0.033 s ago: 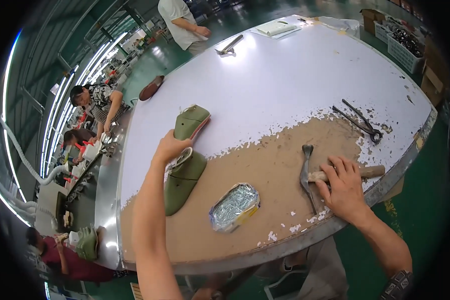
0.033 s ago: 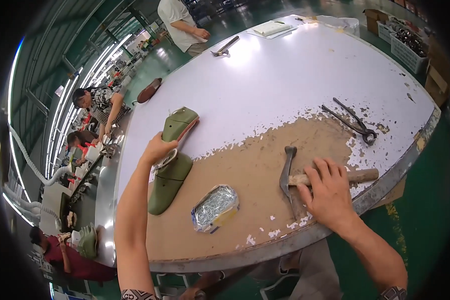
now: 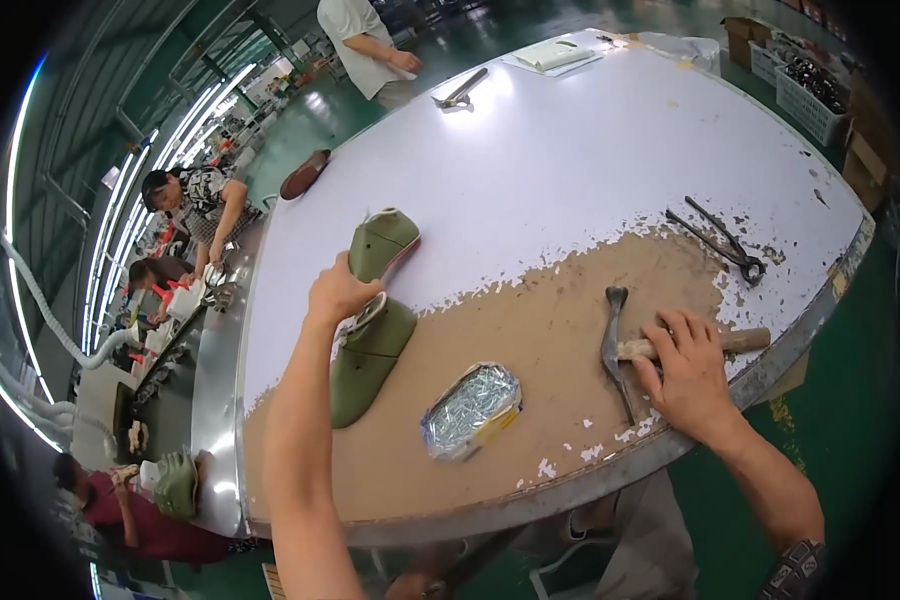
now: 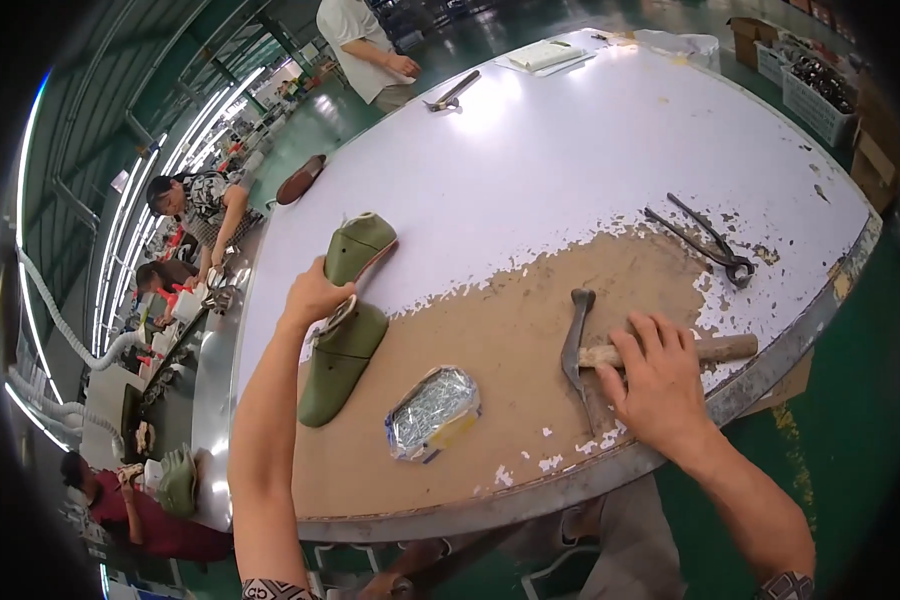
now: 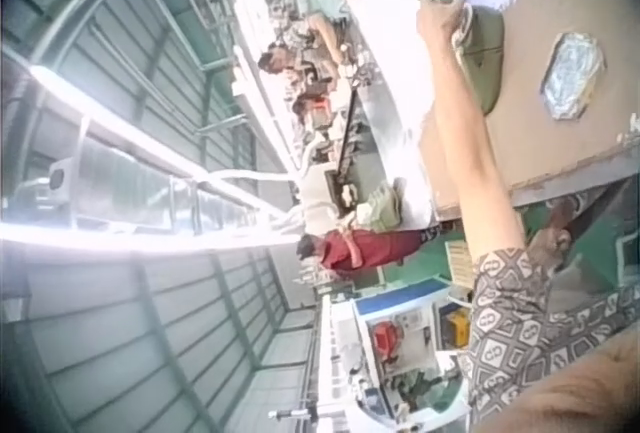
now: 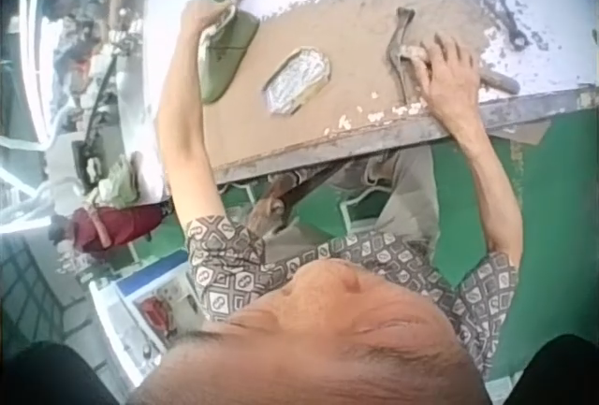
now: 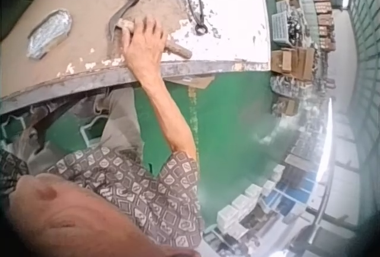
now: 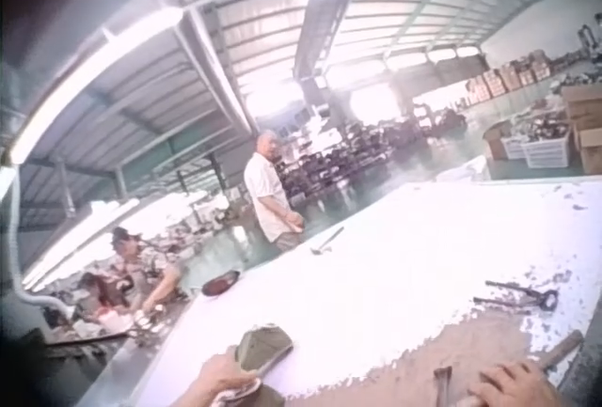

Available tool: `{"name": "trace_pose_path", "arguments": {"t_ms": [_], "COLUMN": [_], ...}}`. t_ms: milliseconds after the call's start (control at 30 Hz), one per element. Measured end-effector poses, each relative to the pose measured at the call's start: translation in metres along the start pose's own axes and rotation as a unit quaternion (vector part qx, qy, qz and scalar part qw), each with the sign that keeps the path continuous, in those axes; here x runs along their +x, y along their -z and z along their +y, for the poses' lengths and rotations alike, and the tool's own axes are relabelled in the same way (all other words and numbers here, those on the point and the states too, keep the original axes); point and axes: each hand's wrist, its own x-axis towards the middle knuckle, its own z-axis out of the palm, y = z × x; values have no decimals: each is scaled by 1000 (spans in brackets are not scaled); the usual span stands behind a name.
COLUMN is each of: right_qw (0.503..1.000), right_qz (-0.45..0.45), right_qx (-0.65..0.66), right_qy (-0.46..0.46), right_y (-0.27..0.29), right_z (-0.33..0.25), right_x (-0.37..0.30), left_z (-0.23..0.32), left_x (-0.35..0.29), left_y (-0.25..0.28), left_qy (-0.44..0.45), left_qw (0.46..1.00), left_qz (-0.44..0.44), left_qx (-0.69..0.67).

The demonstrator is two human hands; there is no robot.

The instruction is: Assembling and nailing components of a shoe sole onto a shoe last.

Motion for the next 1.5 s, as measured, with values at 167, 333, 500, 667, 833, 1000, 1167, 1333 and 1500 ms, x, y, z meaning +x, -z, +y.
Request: {"name": "trace_pose_path", "arguments": {"t_ms": [167, 333, 500, 667, 833, 1000, 1167, 1333, 1500], "right_qw": [1000, 1000, 990, 526, 170, 75, 254, 356, 274], "right_qz": [19, 24, 113, -146, -516, -550, -485, -368, -249], "right_qx": [0, 0, 77, 818, 740, 780, 778, 771, 846], "right_qy": [8, 3, 38, -180, -396, -289, -310, -379, -385], "right_y": [2, -4, 14, 37, 33, 32, 54, 71, 59], "right_z": [-3, -2, -3, -51, -85, -72, -67, -40, -21], "right_x": [-2, -1, -2, -96, -196, -246, -241, -261, -316], "left_z": [-2, 12, 41, 66, 93, 106, 117, 65, -20], "left_x": [-30, -90, -187, -318, -392, -411, -389, -306, -198], "left_y": [47, 100, 96, 57, -19, -38, -32, -37, -63], "left_qy": [-89, -102, -194, -419, -591, -609, -685, -340, -36], "left_qw": [940, 948, 927, 890, 802, 791, 727, 932, 971], "left_qz": [148, 244, 320, 171, 25, -43, 0, 127, 236], "left_qx": [294, 176, -17, 56, 81, 36, 42, 18, -12]}}
